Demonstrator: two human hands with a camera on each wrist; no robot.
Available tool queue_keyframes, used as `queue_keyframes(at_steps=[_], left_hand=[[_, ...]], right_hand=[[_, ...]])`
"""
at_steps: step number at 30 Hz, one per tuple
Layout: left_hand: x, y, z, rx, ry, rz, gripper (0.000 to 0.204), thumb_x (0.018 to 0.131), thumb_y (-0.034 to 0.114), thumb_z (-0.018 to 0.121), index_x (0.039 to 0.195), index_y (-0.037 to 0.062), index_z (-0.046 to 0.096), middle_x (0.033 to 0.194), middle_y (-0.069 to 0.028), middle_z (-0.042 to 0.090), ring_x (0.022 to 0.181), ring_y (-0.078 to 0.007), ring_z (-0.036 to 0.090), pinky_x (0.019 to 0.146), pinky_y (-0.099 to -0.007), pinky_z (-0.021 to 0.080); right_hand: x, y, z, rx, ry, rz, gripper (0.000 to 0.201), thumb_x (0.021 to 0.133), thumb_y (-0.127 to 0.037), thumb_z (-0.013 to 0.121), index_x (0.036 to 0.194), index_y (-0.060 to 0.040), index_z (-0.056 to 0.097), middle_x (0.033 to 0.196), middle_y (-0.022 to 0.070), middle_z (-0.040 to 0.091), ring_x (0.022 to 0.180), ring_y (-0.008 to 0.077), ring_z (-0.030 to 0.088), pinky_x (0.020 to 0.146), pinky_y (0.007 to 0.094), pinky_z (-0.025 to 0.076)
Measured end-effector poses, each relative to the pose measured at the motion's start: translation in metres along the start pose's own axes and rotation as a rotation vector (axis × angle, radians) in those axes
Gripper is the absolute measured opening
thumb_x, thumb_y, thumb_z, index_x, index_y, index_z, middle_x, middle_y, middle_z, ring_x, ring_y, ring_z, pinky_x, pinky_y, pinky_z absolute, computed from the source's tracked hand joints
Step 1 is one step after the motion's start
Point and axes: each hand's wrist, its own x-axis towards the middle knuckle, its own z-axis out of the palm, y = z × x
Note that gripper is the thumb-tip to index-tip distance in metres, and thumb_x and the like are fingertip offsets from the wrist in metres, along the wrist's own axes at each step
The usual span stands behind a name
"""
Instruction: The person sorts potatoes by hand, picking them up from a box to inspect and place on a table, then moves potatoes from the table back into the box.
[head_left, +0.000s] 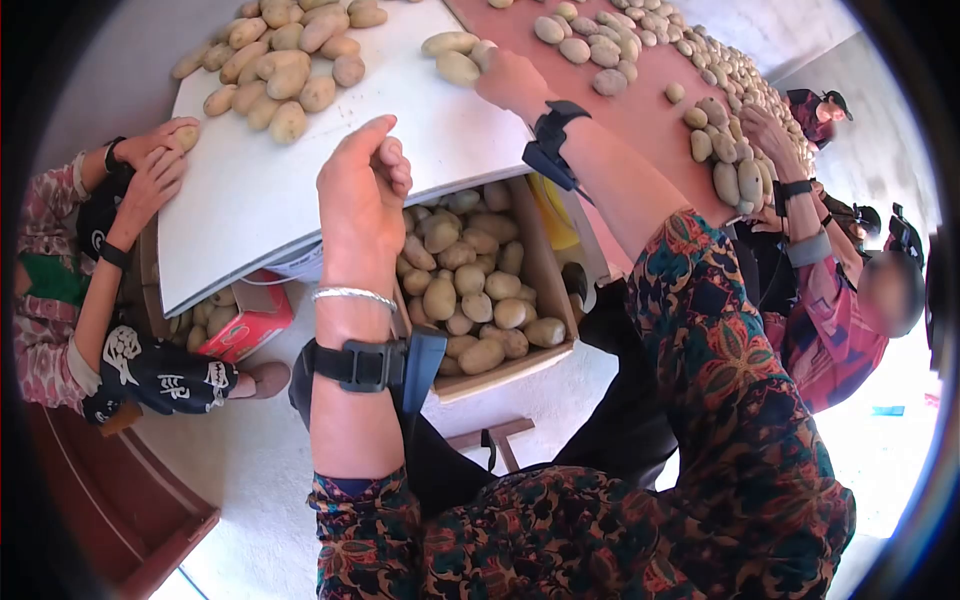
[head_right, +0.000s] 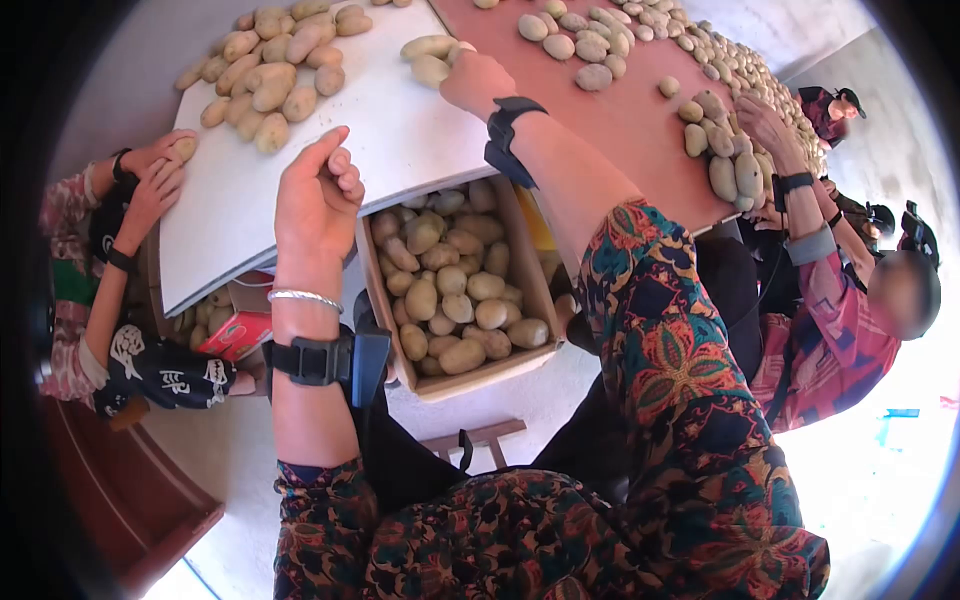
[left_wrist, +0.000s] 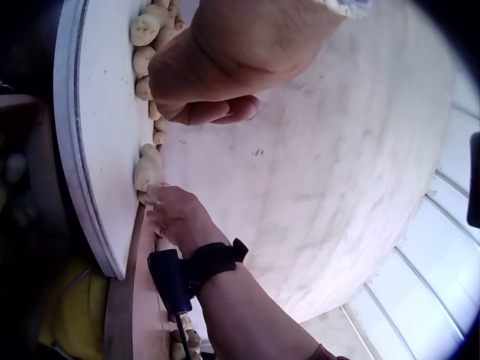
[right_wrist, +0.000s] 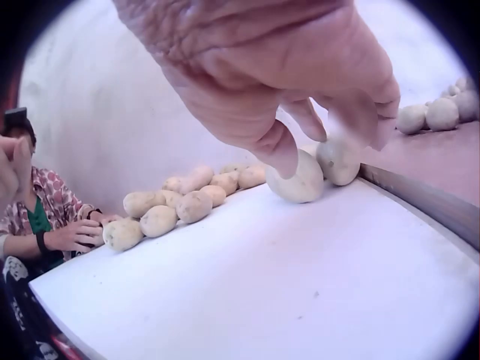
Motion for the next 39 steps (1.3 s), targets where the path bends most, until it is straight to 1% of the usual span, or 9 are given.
queue_keyframes(at_steps=[10, 14, 17, 19, 21, 24, 27, 35, 39], left_hand=[[0.002, 0.016, -0.011, -0.045, 0.025, 0.049, 0.018, 0.091, 0.010, 0.060, 0.106, 0.0010, 0.056, 0.069, 0.0030, 0.046, 0.057, -0.0089, 0.041, 0.054, -0.0231, 0.033], [0.003, 0.025, -0.021, -0.079, 0.034, 0.070, 0.016, 0.091, 0.010, 0.060, 0.105, 0.0018, 0.055, 0.069, 0.0033, 0.046, 0.057, -0.0089, 0.041, 0.054, -0.0231, 0.032], [0.007, 0.030, -0.031, -0.110, 0.027, 0.112, 0.008, 0.088, 0.009, 0.062, 0.089, 0.0041, 0.056, 0.067, 0.0017, 0.048, 0.056, -0.0094, 0.043, 0.051, -0.0226, 0.034], [0.009, 0.033, -0.034, -0.122, 0.076, 0.111, 0.019, 0.092, 0.011, 0.058, 0.108, 0.0019, 0.054, 0.068, 0.0036, 0.045, 0.057, -0.0086, 0.041, 0.054, -0.0230, 0.032], [0.009, 0.033, -0.031, -0.123, 0.084, 0.102, 0.020, 0.092, 0.011, 0.058, 0.109, 0.0020, 0.054, 0.068, 0.0038, 0.045, 0.056, -0.0085, 0.041, 0.054, -0.0230, 0.032], [0.011, 0.032, -0.027, -0.133, 0.078, 0.097, 0.022, 0.092, 0.011, 0.058, 0.111, 0.0024, 0.053, 0.067, 0.0041, 0.045, 0.056, -0.0082, 0.041, 0.053, -0.0229, 0.032], [0.013, 0.030, -0.028, -0.138, 0.076, 0.087, 0.021, 0.092, 0.012, 0.058, 0.111, 0.0034, 0.054, 0.066, 0.0046, 0.045, 0.055, -0.0080, 0.041, 0.053, -0.0230, 0.032], [0.018, 0.030, -0.028, -0.143, 0.096, 0.079, 0.018, 0.092, 0.013, 0.060, 0.107, 0.0039, 0.058, 0.065, 0.0045, 0.046, 0.054, -0.0078, 0.041, 0.053, -0.0231, 0.032], [0.017, 0.028, -0.026, -0.165, 0.094, 0.080, 0.018, 0.091, 0.013, 0.060, 0.106, 0.0042, 0.058, 0.065, 0.0046, 0.047, 0.054, -0.0077, 0.042, 0.053, -0.0229, 0.033]], right_hand=[[-0.062, -0.026, -0.032, 0.340, 0.136, -0.063, 0.025, 0.088, -0.020, 0.056, 0.097, -0.0005, 0.069, 0.087, 0.0153, 0.071, 0.080, 0.0270, 0.070, 0.073, 0.0376, 0.055], [-0.142, -0.041, -0.038, 0.790, -0.603, -0.035, 0.019, 0.093, -0.021, 0.059, 0.097, -0.0052, 0.068, 0.080, 0.0028, 0.069, 0.066, 0.0080, 0.064, 0.064, 0.0237, 0.052], [-0.168, -0.027, -0.007, 0.452, -0.862, -0.144, 0.019, 0.091, -0.018, 0.060, 0.090, 0.0003, 0.067, 0.073, 0.0088, 0.067, 0.067, 0.0133, 0.066, 0.068, 0.0291, 0.054], [-0.176, -0.013, 0.030, 0.368, -0.857, -0.056, 0.019, 0.088, -0.017, 0.061, 0.093, 0.0007, 0.066, 0.081, 0.0129, 0.069, 0.074, 0.0223, 0.069, 0.071, 0.0353, 0.055], [-0.175, -0.001, 0.066, 0.020, -0.606, -0.158, 0.031, 0.084, -0.016, 0.062, 0.111, -0.0012, 0.062, 0.090, 0.0184, 0.069, 0.087, 0.0316, 0.069, 0.076, 0.0412, 0.055], [-0.165, -0.012, 0.091, -0.075, -0.701, -0.134, 0.053, 0.080, -0.015, 0.063, 0.130, -0.0034, 0.049, 0.102, 0.0215, 0.067, 0.097, 0.0379, 0.065, 0.082, 0.0450, 0.054], [-0.175, -0.002, 0.148, 0.008, -0.559, -0.281, 0.042, 0.080, -0.010, 0.056, 0.121, -0.0006, 0.051, 0.111, 0.0257, 0.063, 0.097, 0.0388, 0.065, 0.083, 0.0459, 0.054], [-0.167, -0.038, 0.072, 0.035, -0.795, -0.082, 0.031, 0.082, -0.018, 0.058, 0.107, -0.0003, 0.062, 0.096, 0.0225, 0.066, 0.093, 0.0339, 0.067, 0.078, 0.0415, 0.055], [-0.158, -0.029, 0.007, 0.647, -0.902, 0.084, 0.032, 0.082, -0.029, 0.066, 0.097, -0.0008, 0.066, 0.083, 0.0112, 0.067, 0.073, 0.0198, 0.064, 0.064, 0.0316, 0.053]])
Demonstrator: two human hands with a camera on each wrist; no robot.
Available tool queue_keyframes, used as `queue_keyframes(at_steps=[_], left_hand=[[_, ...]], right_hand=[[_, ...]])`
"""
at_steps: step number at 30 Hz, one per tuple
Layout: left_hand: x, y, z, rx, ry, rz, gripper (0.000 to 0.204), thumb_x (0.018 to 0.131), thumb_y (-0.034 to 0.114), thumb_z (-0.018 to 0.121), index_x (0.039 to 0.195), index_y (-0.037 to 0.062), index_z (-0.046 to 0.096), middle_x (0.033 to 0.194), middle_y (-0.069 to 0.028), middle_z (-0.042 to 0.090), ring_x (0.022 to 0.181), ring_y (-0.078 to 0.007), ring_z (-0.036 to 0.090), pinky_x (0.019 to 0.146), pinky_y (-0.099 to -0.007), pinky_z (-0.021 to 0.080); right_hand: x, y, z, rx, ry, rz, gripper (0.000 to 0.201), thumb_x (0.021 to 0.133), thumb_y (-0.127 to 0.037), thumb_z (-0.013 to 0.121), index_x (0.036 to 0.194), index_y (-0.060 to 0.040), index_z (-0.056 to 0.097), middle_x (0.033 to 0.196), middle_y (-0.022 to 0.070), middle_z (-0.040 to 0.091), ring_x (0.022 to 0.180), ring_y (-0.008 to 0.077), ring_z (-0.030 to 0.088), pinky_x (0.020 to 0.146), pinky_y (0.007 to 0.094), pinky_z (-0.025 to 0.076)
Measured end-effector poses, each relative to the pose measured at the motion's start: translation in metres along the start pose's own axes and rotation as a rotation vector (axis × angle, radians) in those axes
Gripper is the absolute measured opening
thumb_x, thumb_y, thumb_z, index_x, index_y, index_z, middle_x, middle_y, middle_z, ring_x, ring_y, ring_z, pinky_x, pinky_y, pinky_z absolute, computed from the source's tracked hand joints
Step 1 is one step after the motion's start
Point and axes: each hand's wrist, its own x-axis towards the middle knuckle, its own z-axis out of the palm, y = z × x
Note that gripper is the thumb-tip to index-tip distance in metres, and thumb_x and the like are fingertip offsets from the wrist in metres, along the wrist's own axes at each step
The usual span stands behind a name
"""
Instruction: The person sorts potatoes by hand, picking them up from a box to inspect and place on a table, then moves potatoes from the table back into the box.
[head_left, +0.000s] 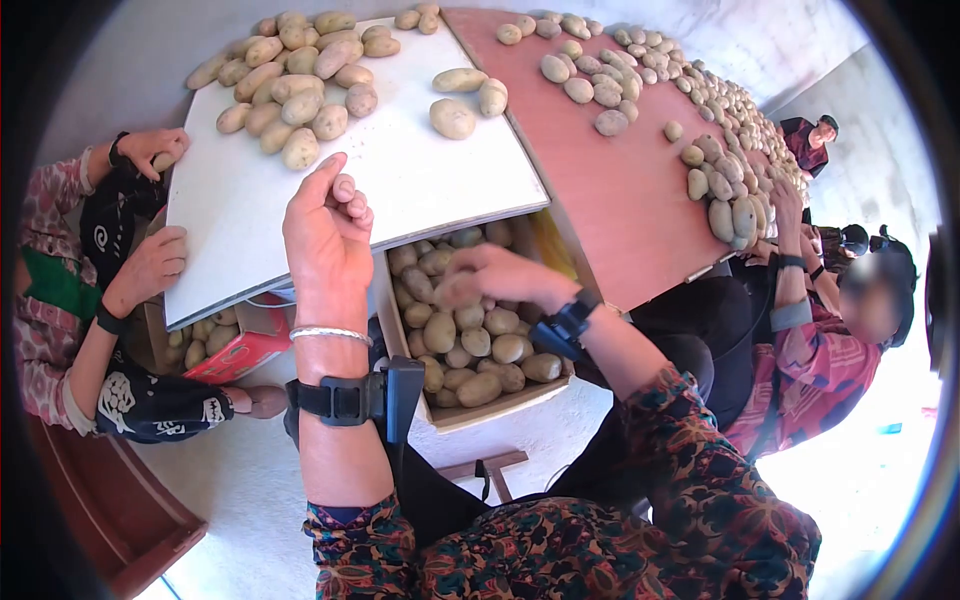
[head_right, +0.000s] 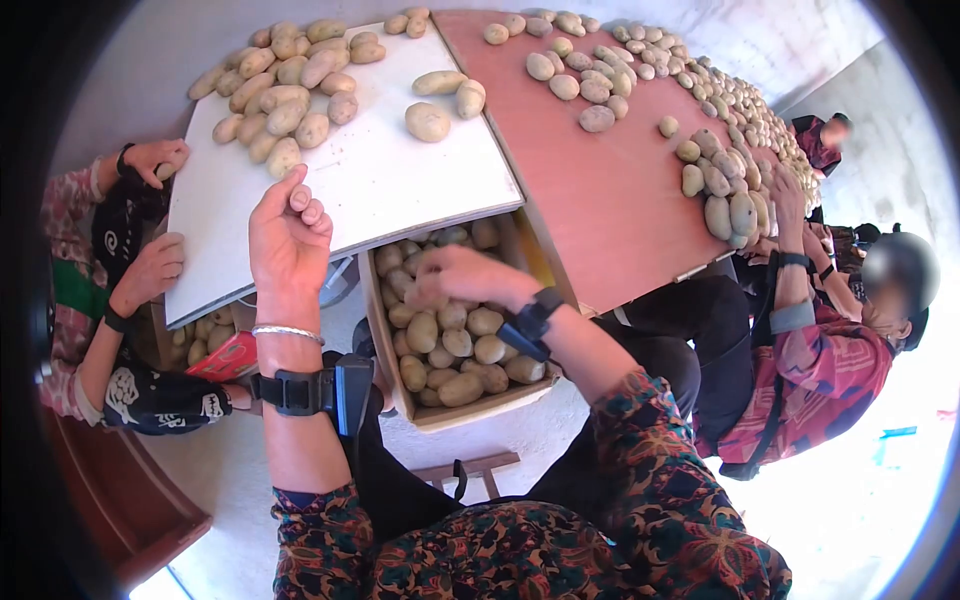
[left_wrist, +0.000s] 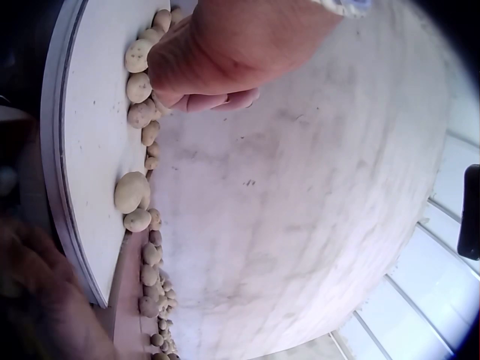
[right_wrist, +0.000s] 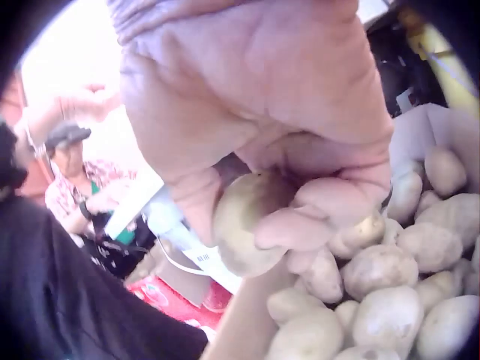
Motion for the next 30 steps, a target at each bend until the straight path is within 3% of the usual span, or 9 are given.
queue_keyframes(at_steps=[2, 5, 8, 10, 13, 17, 24, 26, 30], left_hand=[[-0.003, -0.001, 0.001, 0.005, 0.002, -0.007, 0.018, 0.090, 0.013, 0.061, 0.106, 0.0043, 0.058, 0.065, 0.0047, 0.047, 0.055, -0.0076, 0.042, 0.053, -0.0228, 0.033], [0.000, -0.001, 0.003, 0.002, 0.029, -0.013, 0.018, 0.090, 0.012, 0.062, 0.105, 0.0044, 0.058, 0.065, 0.0047, 0.047, 0.055, -0.0077, 0.042, 0.053, -0.0228, 0.033], [-0.002, -0.002, 0.005, 0.018, 0.026, -0.007, 0.017, 0.090, 0.013, 0.062, 0.104, 0.0044, 0.058, 0.065, 0.0047, 0.047, 0.055, -0.0079, 0.042, 0.053, -0.0230, 0.033], [-0.001, -0.003, 0.005, 0.015, 0.027, -0.007, 0.017, 0.090, 0.013, 0.062, 0.104, 0.0044, 0.058, 0.065, 0.0046, 0.046, 0.055, -0.0080, 0.042, 0.053, -0.0230, 0.033], [0.002, -0.002, 0.008, 0.023, 0.037, -0.012, 0.016, 0.090, 0.012, 0.062, 0.103, 0.0044, 0.058, 0.066, 0.0042, 0.046, 0.055, -0.0082, 0.041, 0.052, -0.0230, 0.033], [0.004, -0.002, 0.006, 0.038, 0.022, 0.006, 0.012, 0.090, 0.012, 0.061, 0.099, 0.0043, 0.057, 0.066, 0.0034, 0.045, 0.055, -0.0088, 0.040, 0.052, -0.0228, 0.033], [0.003, 0.005, 0.000, 0.016, -0.007, 0.063, 0.010, 0.088, 0.009, 0.062, 0.085, 0.0052, 0.053, 0.067, 0.0003, 0.050, 0.056, -0.0105, 0.045, 0.052, -0.0231, 0.037], [0.006, 0.007, -0.004, -0.001, -0.020, 0.055, 0.010, 0.088, 0.009, 0.061, 0.085, 0.0051, 0.053, 0.067, 0.0003, 0.050, 0.056, -0.0106, 0.045, 0.052, -0.0233, 0.037], [0.013, 0.015, -0.015, -0.033, -0.058, 0.054, 0.007, 0.088, 0.008, 0.060, 0.089, 0.0037, 0.054, 0.067, 0.0005, 0.049, 0.057, -0.0108, 0.045, 0.053, -0.0240, 0.036]], right_hand=[[-0.009, -0.006, -0.027, 0.248, 0.038, -0.060, 0.031, 0.083, -0.031, 0.067, 0.097, -0.0030, 0.065, 0.080, 0.0032, 0.064, 0.059, 0.0096, 0.054, 0.054, 0.0239, 0.046], [-0.004, -0.024, -0.064, 0.304, 0.458, -0.100, 0.032, 0.084, -0.031, 0.070, 0.102, -0.0042, 0.066, 0.081, 0.0045, 0.065, 0.056, 0.0108, 0.054, 0.054, 0.0248, 0.046], [0.033, -0.015, -0.096, 0.204, 0.704, -0.109, 0.037, 0.086, -0.025, 0.068, 0.115, -0.0017, 0.062, 0.095, 0.0113, 0.067, 0.080, 0.0217, 0.065, 0.068, 0.0338, 0.053], [0.058, 0.001, -0.104, -0.354, 1.053, -0.309, 0.039, 0.087, -0.017, 0.062, 0.124, -0.0052, 0.058, 0.113, 0.0165, 0.065, 0.101, 0.0313, 0.064, 0.082, 0.0427, 0.052], [0.070, 0.013, -0.101, -0.692, 0.885, -0.258, 0.041, 0.087, -0.011, 0.056, 0.128, -0.0095, 0.055, 0.124, 0.0193, 0.060, 0.110, 0.0383, 0.059, 0.091, 0.0471, 0.048], [0.064, 0.012, -0.100, -0.849, 0.944, -0.310, 0.037, 0.088, -0.010, 0.053, 0.125, -0.0086, 0.056, 0.121, 0.0216, 0.060, 0.109, 0.0388, 0.058, 0.089, 0.0466, 0.049], [0.000, -0.034, -0.053, -0.250, 0.878, -0.400, 0.016, 0.087, -0.016, 0.060, 0.091, -0.0026, 0.068, 0.079, 0.0167, 0.069, 0.074, 0.0354, 0.066, 0.071, 0.0410, 0.053], [-0.016, -0.036, -0.035, -0.091, 0.493, -0.185, 0.021, 0.090, -0.017, 0.059, 0.098, 0.0011, 0.067, 0.082, 0.0090, 0.068, 0.070, 0.0139, 0.066, 0.067, 0.0297, 0.054], [0.004, 0.018, -0.002, -0.393, 0.265, -0.079, 0.022, 0.091, -0.020, 0.059, 0.099, -0.0006, 0.067, 0.086, 0.0145, 0.069, 0.075, 0.0221, 0.069, 0.073, 0.0350, 0.055]])
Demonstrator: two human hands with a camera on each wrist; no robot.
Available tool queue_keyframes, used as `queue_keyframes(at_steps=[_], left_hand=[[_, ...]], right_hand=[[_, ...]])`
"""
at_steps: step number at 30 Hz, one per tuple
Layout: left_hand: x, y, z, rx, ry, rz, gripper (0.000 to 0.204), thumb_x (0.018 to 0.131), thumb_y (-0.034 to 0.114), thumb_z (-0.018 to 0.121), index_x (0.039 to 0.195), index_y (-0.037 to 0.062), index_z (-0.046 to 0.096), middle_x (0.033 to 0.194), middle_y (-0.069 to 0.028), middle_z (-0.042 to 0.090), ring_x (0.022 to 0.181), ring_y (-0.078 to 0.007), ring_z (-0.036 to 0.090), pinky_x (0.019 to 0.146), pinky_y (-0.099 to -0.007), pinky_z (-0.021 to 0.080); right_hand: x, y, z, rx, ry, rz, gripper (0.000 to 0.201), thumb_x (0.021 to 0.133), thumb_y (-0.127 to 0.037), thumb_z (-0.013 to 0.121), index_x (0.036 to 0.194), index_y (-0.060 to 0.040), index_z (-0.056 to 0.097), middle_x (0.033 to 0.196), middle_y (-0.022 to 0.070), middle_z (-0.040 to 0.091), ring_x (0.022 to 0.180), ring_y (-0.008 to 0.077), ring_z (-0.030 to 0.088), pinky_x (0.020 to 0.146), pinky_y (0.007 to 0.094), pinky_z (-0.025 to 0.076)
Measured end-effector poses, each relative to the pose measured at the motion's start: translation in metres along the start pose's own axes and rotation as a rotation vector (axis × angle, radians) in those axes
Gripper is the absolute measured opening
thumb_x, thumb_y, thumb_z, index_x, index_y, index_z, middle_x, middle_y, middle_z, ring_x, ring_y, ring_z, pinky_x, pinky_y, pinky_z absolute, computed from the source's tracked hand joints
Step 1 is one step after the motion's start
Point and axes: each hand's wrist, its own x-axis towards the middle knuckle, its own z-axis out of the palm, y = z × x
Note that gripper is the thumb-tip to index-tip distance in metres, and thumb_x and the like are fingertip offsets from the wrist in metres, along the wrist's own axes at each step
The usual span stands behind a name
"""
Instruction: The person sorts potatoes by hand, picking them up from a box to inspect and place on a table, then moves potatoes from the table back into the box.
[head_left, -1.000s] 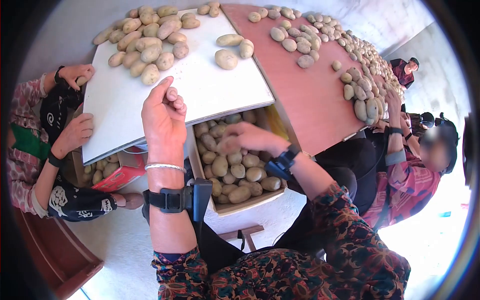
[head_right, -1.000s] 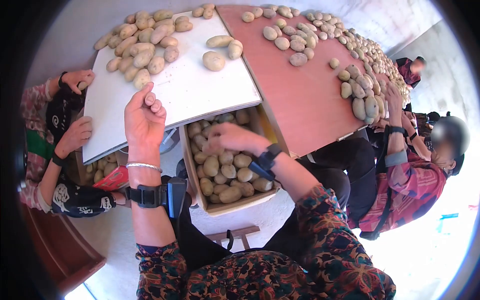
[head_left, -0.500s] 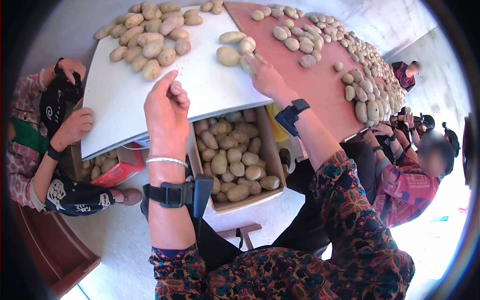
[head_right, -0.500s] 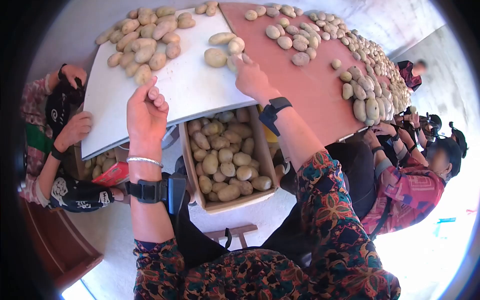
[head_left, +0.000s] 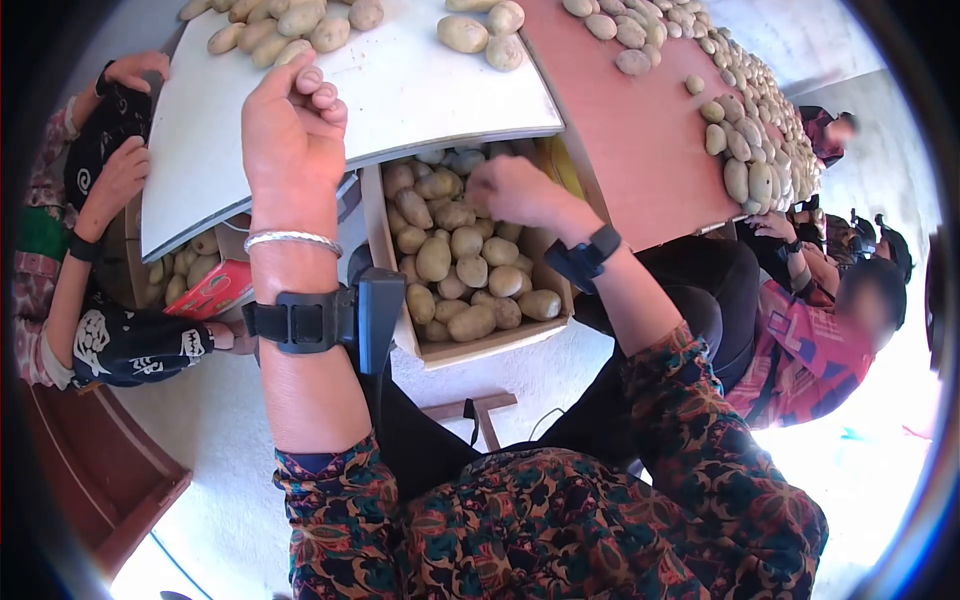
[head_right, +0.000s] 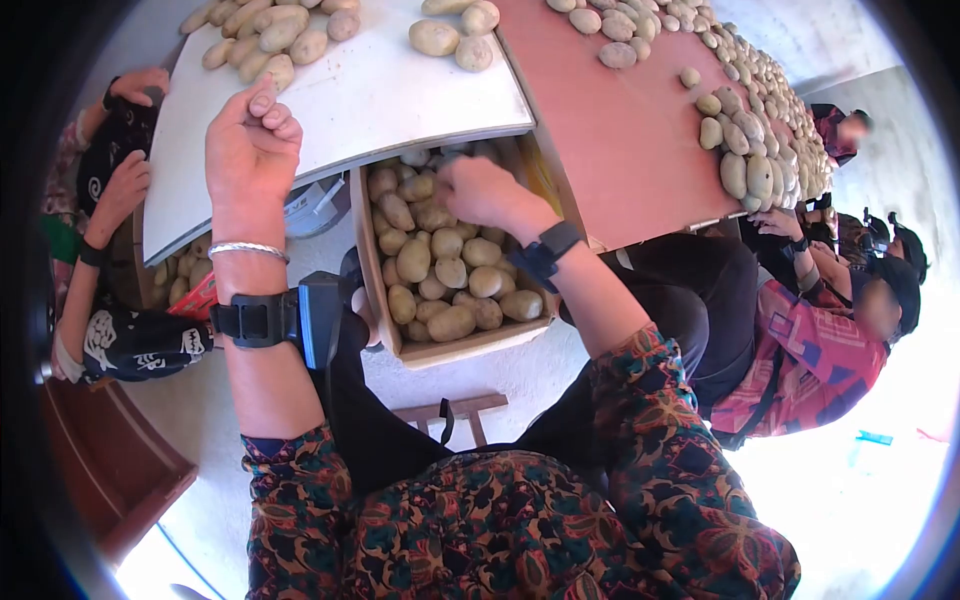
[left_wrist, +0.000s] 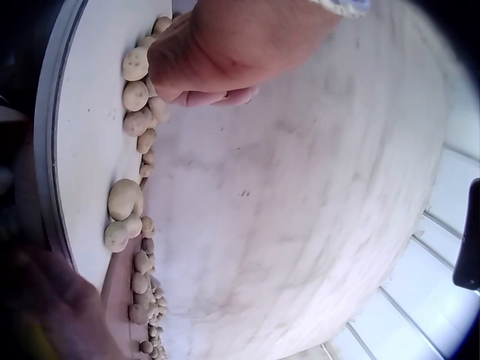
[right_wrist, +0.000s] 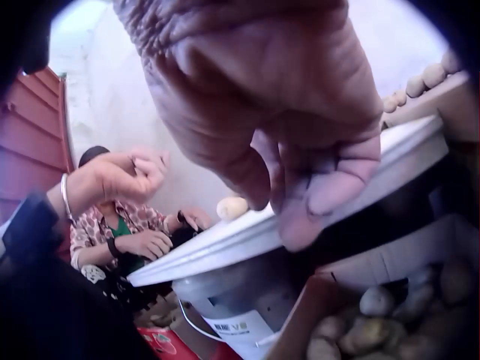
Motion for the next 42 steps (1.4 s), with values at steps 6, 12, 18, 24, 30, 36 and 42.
queue_keyframes(at_steps=[6, 12, 18, 24, 30, 36, 42], left_hand=[[-0.003, 0.004, 0.000, 0.002, 0.016, 0.014, 0.008, 0.089, 0.008, 0.060, 0.092, 0.0017, 0.055, 0.068, 0.0002, 0.049, 0.059, -0.0109, 0.045, 0.054, -0.0241, 0.036], [-0.009, 0.002, 0.014, 0.007, 0.087, 0.006, 0.023, 0.091, 0.005, 0.057, 0.112, -0.0040, 0.054, 0.068, 0.0008, 0.045, 0.058, -0.0105, 0.041, 0.054, -0.0245, 0.033], [-0.009, 0.000, 0.013, 0.010, 0.079, 0.015, 0.025, 0.091, 0.006, 0.057, 0.113, -0.0044, 0.053, 0.069, 0.0009, 0.045, 0.058, -0.0103, 0.041, 0.054, -0.0244, 0.032], [-0.013, 0.002, 0.013, 0.012, 0.089, 0.027, 0.024, 0.091, 0.006, 0.057, 0.112, -0.0044, 0.054, 0.069, 0.0014, 0.045, 0.058, -0.0097, 0.040, 0.055, -0.0237, 0.032], [-0.013, 0.004, 0.002, 0.006, -0.043, -0.020, 0.020, 0.092, 0.006, 0.057, 0.110, -0.0019, 0.053, 0.068, 0.0036, 0.040, 0.057, -0.0087, 0.038, 0.054, -0.0237, 0.031], [-0.023, 0.002, 0.008, 0.042, -0.019, -0.012, 0.020, 0.094, 0.009, 0.056, 0.112, 0.0000, 0.054, 0.068, 0.0042, 0.038, 0.057, -0.0083, 0.037, 0.053, -0.0235, 0.030], [-0.018, -0.010, 0.011, 0.037, -0.061, -0.062, 0.014, 0.093, 0.010, 0.058, 0.104, 0.0018, 0.058, 0.066, 0.0038, 0.044, 0.054, -0.0071, 0.040, 0.050, -0.0221, 0.034]], right_hand=[[0.015, 0.051, 0.060, -0.324, -0.203, 0.230, 0.035, 0.085, -0.032, 0.064, 0.108, -0.0060, 0.068, 0.105, 0.0205, 0.068, 0.102, 0.0371, 0.064, 0.087, 0.0451, 0.052], [0.036, 0.074, 0.094, -0.044, -0.102, 0.219, 0.062, 0.073, -0.041, 0.076, 0.123, -0.0081, 0.063, 0.124, 0.0213, 0.060, 0.120, 0.0335, 0.056, 0.101, 0.0422, 0.045], [0.053, 0.061, 0.097, -0.368, -0.115, 0.232, 0.076, 0.064, -0.049, 0.080, 0.123, -0.0046, 0.063, 0.126, 0.0202, 0.060, 0.122, 0.0357, 0.053, 0.102, 0.0436, 0.044], [0.065, 0.049, 0.070, -0.301, -0.409, 0.400, 0.074, 0.062, -0.052, 0.080, 0.117, -0.0048, 0.067, 0.131, 0.0228, 0.055, 0.126, 0.0402, 0.047, 0.101, 0.0448, 0.044], [0.065, 0.072, 0.108, -0.345, -0.126, 0.360, 0.073, 0.061, -0.050, 0.081, 0.112, 0.0010, 0.068, 0.132, 0.0277, 0.053, 0.127, 0.0410, 0.047, 0.100, 0.0442, 0.046], [0.021, 0.043, 0.092, -0.057, 0.157, 0.466, 0.064, 0.061, -0.037, 0.083, 0.107, 0.0046, 0.068, 0.129, 0.0309, 0.053, 0.120, 0.0406, 0.053, 0.099, 0.0439, 0.047], [0.010, 0.044, 0.066, 0.019, 0.117, 0.479, 0.057, 0.063, -0.034, 0.080, 0.103, 0.0049, 0.068, 0.114, 0.0270, 0.063, 0.107, 0.0368, 0.062, 0.095, 0.0406, 0.050]])
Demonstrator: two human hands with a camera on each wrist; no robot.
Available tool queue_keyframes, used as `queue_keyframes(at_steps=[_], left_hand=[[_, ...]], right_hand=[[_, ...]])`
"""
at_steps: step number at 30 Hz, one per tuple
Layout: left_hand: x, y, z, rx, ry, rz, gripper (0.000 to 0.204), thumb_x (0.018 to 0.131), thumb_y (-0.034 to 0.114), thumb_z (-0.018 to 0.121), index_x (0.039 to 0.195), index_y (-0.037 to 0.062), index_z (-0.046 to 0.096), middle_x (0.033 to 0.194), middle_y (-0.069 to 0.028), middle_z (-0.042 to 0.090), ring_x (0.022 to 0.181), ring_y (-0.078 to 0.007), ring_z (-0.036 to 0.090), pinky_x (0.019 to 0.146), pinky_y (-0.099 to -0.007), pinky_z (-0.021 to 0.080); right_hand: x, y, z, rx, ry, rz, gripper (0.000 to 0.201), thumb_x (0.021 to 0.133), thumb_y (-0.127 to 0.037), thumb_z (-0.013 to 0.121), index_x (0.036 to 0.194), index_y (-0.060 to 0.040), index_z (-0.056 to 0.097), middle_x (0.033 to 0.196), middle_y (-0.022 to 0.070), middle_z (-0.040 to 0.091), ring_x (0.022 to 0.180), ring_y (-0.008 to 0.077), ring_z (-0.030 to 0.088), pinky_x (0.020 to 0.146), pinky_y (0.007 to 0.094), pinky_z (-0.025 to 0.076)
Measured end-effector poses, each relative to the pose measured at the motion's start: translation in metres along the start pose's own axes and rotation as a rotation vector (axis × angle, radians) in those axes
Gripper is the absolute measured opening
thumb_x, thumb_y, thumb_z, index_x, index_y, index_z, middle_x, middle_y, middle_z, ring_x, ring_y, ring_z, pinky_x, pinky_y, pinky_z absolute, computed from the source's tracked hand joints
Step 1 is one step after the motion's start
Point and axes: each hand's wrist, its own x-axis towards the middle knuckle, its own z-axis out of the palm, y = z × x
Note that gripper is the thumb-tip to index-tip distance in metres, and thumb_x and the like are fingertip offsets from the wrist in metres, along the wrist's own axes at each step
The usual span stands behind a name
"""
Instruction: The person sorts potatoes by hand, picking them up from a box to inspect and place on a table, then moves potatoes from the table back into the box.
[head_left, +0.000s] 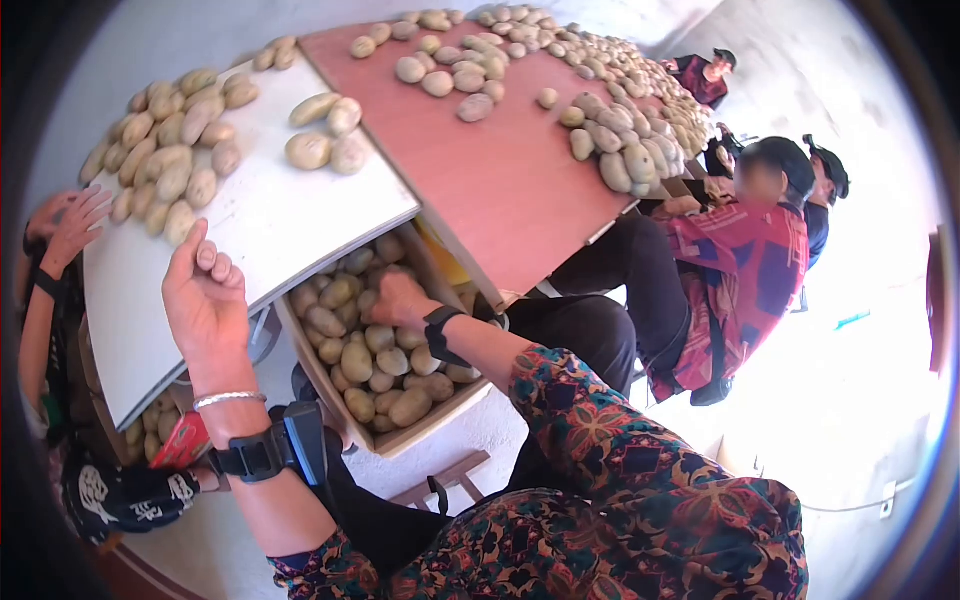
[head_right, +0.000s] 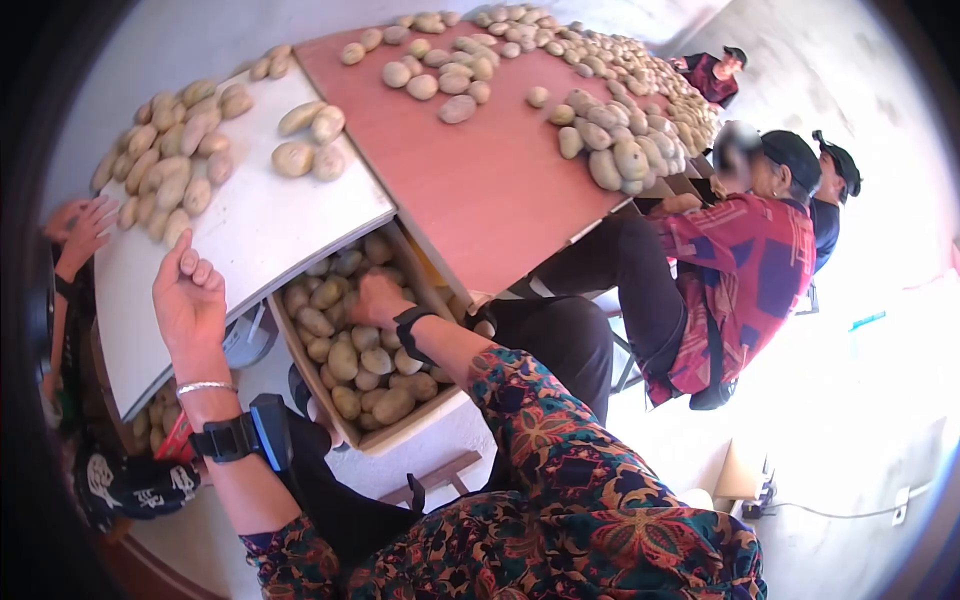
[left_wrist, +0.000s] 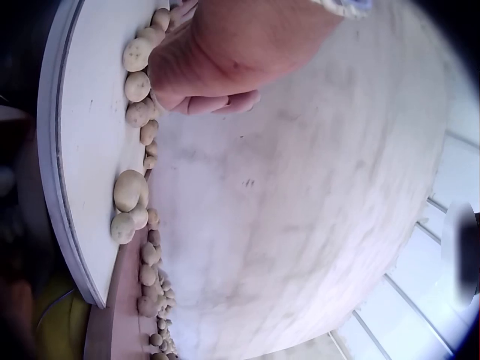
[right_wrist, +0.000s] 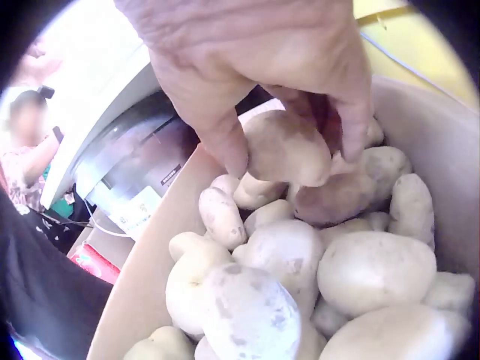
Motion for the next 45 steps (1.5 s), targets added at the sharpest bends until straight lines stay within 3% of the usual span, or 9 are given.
queue_keyframes(at_steps=[1, 5, 7, 19, 23, 25, 28, 37, 45], left_hand=[[0.002, -0.003, 0.000, 0.011, 0.001, -0.012, 0.016, 0.094, 0.010, 0.058, 0.106, 0.0014, 0.058, 0.066, 0.0038, 0.044, 0.054, -0.0073, 0.040, 0.050, -0.0220, 0.034], [0.006, -0.012, 0.002, 0.026, 0.004, -0.043, 0.021, 0.095, 0.011, 0.057, 0.113, 0.0003, 0.058, 0.065, 0.0036, 0.044, 0.052, -0.0079, 0.041, 0.049, -0.0222, 0.035], [0.007, -0.013, 0.003, 0.064, 0.005, -0.055, 0.022, 0.096, 0.012, 0.056, 0.114, -0.0005, 0.058, 0.065, 0.0033, 0.046, 0.052, -0.0085, 0.042, 0.049, -0.0223, 0.035], [0.014, -0.025, 0.006, 0.090, -0.019, -0.055, 0.027, 0.097, 0.012, 0.053, 0.119, -0.0027, 0.056, 0.066, 0.0021, 0.047, 0.053, -0.0085, 0.043, 0.049, -0.0229, 0.036], [0.013, -0.023, 0.006, 0.106, -0.028, -0.050, 0.027, 0.097, 0.012, 0.053, 0.119, -0.0026, 0.056, 0.066, 0.0022, 0.047, 0.053, -0.0084, 0.043, 0.049, -0.0228, 0.036], [0.012, -0.022, 0.005, 0.083, -0.008, -0.068, 0.023, 0.096, 0.011, 0.056, 0.117, 0.0004, 0.057, 0.065, 0.0032, 0.045, 0.053, -0.0083, 0.042, 0.048, -0.0228, 0.036], [0.011, -0.019, 0.004, 0.075, -0.011, -0.064, 0.022, 0.096, 0.011, 0.056, 0.116, 0.0006, 0.057, 0.065, 0.0034, 0.045, 0.053, -0.0080, 0.041, 0.049, -0.0225, 0.036], [0.010, -0.019, 0.002, 0.054, -0.025, -0.071, 0.022, 0.095, 0.011, 0.057, 0.114, -0.0006, 0.058, 0.066, 0.0019, 0.048, 0.053, -0.0081, 0.044, 0.048, -0.0217, 0.036], [0.006, -0.015, 0.014, 0.062, 0.010, -0.064, 0.017, 0.092, 0.012, 0.061, 0.107, 0.0027, 0.058, 0.065, 0.0025, 0.048, 0.052, -0.0075, 0.044, 0.047, -0.0203, 0.036]], right_hand=[[-0.006, -0.002, -0.008, -0.006, -0.156, 0.009, 0.056, 0.064, -0.035, 0.079, 0.103, 0.0044, 0.068, 0.109, 0.0255, 0.065, 0.105, 0.0369, 0.064, 0.094, 0.0403, 0.051], [0.008, 0.015, 0.011, -0.009, -0.143, -0.042, 0.057, 0.064, -0.037, 0.079, 0.103, 0.0032, 0.069, 0.105, 0.0240, 0.068, 0.100, 0.0364, 0.066, 0.091, 0.0405, 0.052], [0.005, 0.012, 0.007, 0.116, -0.248, -0.011, 0.059, 0.064, -0.041, 0.079, 0.104, 0.0020, 0.070, 0.109, 0.0227, 0.068, 0.101, 0.0352, 0.066, 0.090, 0.0405, 0.052], [0.020, 0.009, 0.007, -0.032, -0.255, -0.080, 0.074, 0.065, -0.056, 0.074, 0.110, 0.0021, 0.068, 0.115, 0.0230, 0.065, 0.110, 0.0327, 0.062, 0.093, 0.0396, 0.050], [0.013, -0.005, -0.004, -0.084, -0.259, -0.048, 0.073, 0.063, -0.052, 0.077, 0.113, 0.0002, 0.067, 0.119, 0.0200, 0.064, 0.112, 0.0318, 0.061, 0.094, 0.0388, 0.050], [0.013, -0.008, 0.003, -0.075, -0.136, -0.016, 0.069, 0.061, -0.046, 0.082, 0.112, -0.0007, 0.068, 0.119, 0.0175, 0.065, 0.111, 0.0307, 0.061, 0.094, 0.0385, 0.049], [0.022, -0.003, 0.012, 0.056, -0.215, 0.004, 0.067, 0.060, -0.041, 0.084, 0.111, -0.0009, 0.068, 0.119, 0.0165, 0.065, 0.111, 0.0297, 0.062, 0.094, 0.0385, 0.049], [0.043, -0.009, 0.045, -0.213, -0.237, -0.012, 0.066, 0.065, -0.048, 0.080, 0.114, -0.0058, 0.069, 0.118, 0.0166, 0.066, 0.109, 0.0276, 0.063, 0.091, 0.0377, 0.050], [0.044, -0.008, 0.045, -0.128, -0.270, 0.030, 0.061, 0.065, -0.046, 0.079, 0.112, -0.0085, 0.070, 0.118, 0.0163, 0.066, 0.109, 0.0287, 0.063, 0.092, 0.0393, 0.050]])
